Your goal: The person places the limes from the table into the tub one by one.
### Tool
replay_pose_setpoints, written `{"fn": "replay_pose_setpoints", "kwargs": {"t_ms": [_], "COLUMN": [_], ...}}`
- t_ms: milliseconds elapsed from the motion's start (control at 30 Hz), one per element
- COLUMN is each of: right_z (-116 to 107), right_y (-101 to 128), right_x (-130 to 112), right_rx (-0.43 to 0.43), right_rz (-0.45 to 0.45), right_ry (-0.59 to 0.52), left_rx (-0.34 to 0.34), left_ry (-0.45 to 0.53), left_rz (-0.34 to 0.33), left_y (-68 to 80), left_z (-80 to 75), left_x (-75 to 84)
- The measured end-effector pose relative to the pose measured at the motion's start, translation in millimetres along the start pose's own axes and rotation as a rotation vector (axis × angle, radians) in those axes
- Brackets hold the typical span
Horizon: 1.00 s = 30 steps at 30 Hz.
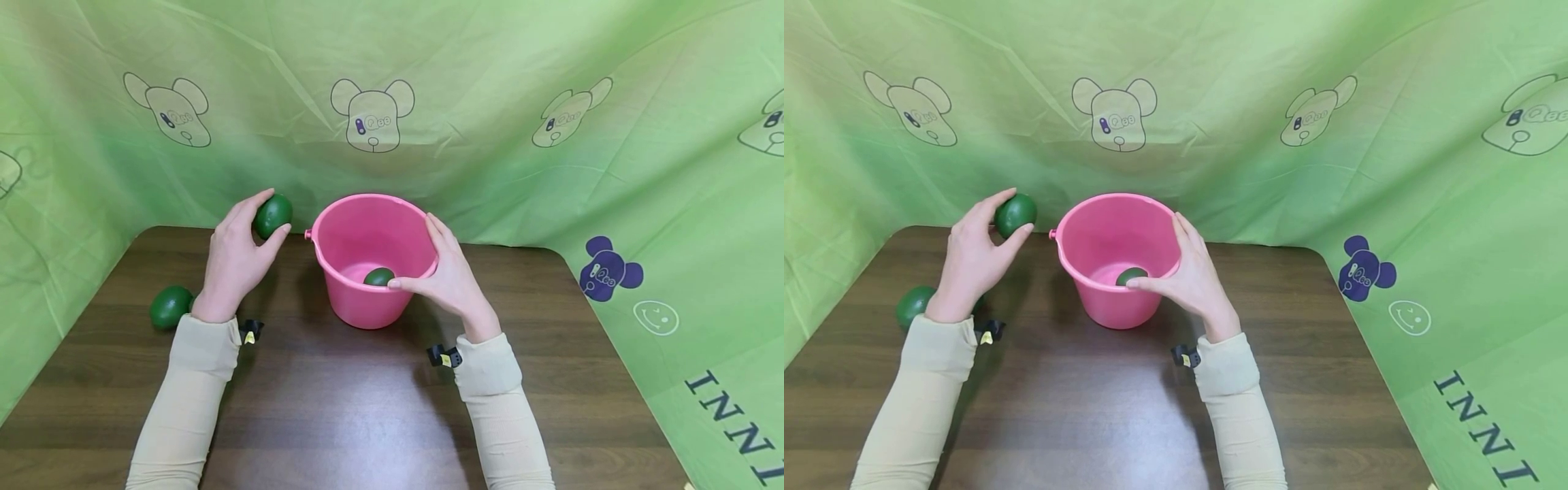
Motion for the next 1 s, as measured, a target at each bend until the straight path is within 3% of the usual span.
{"fn": "replay_pose_setpoints", "kwargs": {"t_ms": [1000], "right_z": [0.1], "right_y": [0.2], "right_x": [-0.1], "right_rx": [-0.003], "right_rz": [0.0], "right_ry": [-0.004], "left_rx": [0.002], "left_ry": [0.028], "left_rz": [0.12], "left_y": [-2.9], "left_z": [6.4], "left_x": [32.1]}}
Point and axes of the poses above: each hand's wrist, its own y-axis away from the middle knuckle, its own z-axis out of the palm, x = y × z, the point moved 5 cm from there along -y, towards the middle knuckle, and after that the axes turned 6 degrees about -y, right-handed, at the moved point
